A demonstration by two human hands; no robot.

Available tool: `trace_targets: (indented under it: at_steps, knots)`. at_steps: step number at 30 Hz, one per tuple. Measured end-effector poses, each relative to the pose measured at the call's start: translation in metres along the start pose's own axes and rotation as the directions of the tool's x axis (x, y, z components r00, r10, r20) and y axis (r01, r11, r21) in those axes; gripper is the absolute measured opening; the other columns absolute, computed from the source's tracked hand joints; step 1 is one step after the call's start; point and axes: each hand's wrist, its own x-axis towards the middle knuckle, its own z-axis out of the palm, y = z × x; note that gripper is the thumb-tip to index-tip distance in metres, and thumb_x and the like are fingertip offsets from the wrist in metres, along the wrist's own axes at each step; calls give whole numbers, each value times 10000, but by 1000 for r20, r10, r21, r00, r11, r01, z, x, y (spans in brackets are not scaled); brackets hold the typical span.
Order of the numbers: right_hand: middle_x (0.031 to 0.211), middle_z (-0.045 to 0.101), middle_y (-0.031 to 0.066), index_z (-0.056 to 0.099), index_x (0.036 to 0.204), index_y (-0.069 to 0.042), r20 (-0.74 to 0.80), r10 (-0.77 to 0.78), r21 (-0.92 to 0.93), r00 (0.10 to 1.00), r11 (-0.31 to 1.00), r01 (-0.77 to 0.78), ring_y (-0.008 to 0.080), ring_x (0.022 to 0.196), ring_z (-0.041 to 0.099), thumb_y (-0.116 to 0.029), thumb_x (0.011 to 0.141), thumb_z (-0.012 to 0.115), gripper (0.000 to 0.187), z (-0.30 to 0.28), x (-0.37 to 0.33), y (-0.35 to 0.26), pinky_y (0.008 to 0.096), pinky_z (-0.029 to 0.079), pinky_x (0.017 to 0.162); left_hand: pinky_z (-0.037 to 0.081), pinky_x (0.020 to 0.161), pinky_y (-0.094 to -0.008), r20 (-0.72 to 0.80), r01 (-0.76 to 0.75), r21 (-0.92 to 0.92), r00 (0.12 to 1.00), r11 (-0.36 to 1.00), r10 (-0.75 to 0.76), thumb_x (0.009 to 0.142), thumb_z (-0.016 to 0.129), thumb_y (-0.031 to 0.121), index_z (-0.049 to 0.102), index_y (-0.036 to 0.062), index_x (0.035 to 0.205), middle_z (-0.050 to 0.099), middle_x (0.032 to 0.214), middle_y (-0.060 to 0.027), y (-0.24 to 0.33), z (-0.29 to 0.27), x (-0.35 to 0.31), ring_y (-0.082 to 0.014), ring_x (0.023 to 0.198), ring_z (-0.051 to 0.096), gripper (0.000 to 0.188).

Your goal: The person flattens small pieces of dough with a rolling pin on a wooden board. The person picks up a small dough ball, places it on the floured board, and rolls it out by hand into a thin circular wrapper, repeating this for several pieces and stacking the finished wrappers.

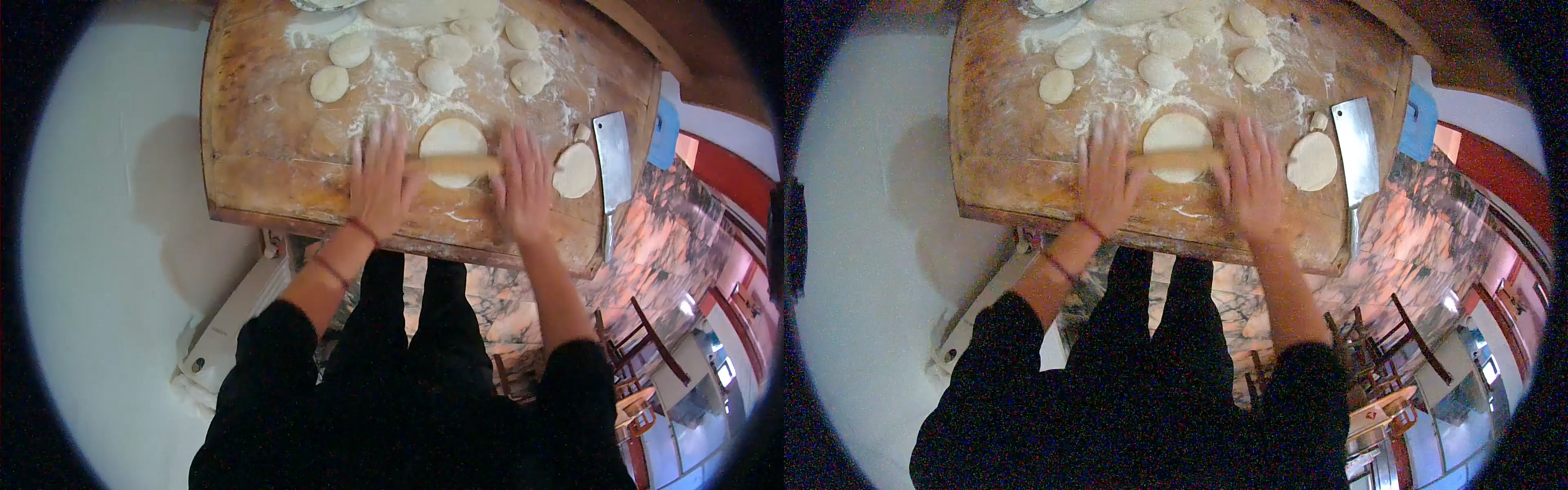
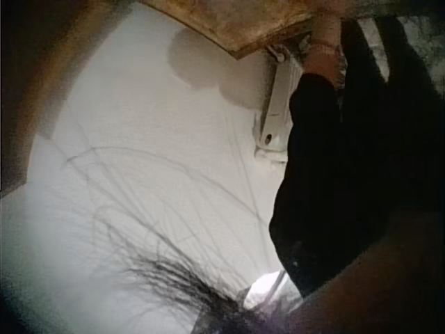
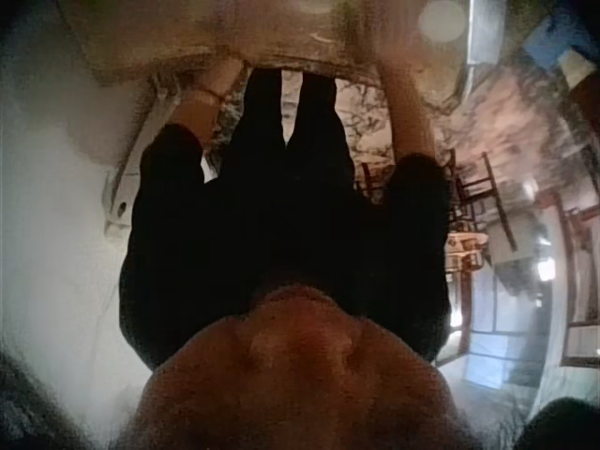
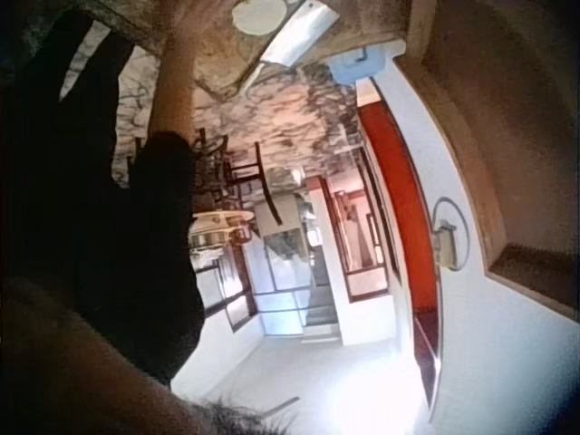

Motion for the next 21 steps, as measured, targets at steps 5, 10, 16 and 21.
trace_targets:
  at_steps: [5,10,16,21]
  knots:
    - [1627,382,166,401,1566,-58,-100,-89,-37,991,996,85,384,1509,332,-247,961,635,676,9,30,29,545,263,1227,80,1266,-563,-59,84,80,995,993,-79,1016,528,401,299,1,1594,265,1671,-231,6,-1,72,-400,1577,160,739]
    - [1642,351,168,356,1585,-66,-15,-51,2,999,999,51,396,1503,338,-251,967,635,702,1,-30,9,541,274,1225,79,1265,-568,230,-28,-21,973,999,32,1011,532,389,269,-18,1599,239,1668,-266,19,-4,-40,-407,1576,155,761]
    - [1624,382,157,371,1573,-73,-51,-141,-45,989,989,139,379,1491,360,-273,969,639,690,-1,65,30,545,289,1217,125,1264,-548,-172,174,150,974,973,-147,964,604,452,222,-20,1609,282,1650,-252,2,7,83,-391,1559,208,885]
    - [1440,518,167,513,1389,-66,55,-187,-45,981,981,189,384,1307,507,-128,859,651,551,-9,-28,41,528,365,1144,215,1233,-540,74,10,-102,997,995,-3,955,657,361,279,-36,1571,336,1606,-273,43,-3,-23,-408,1531,255,824]
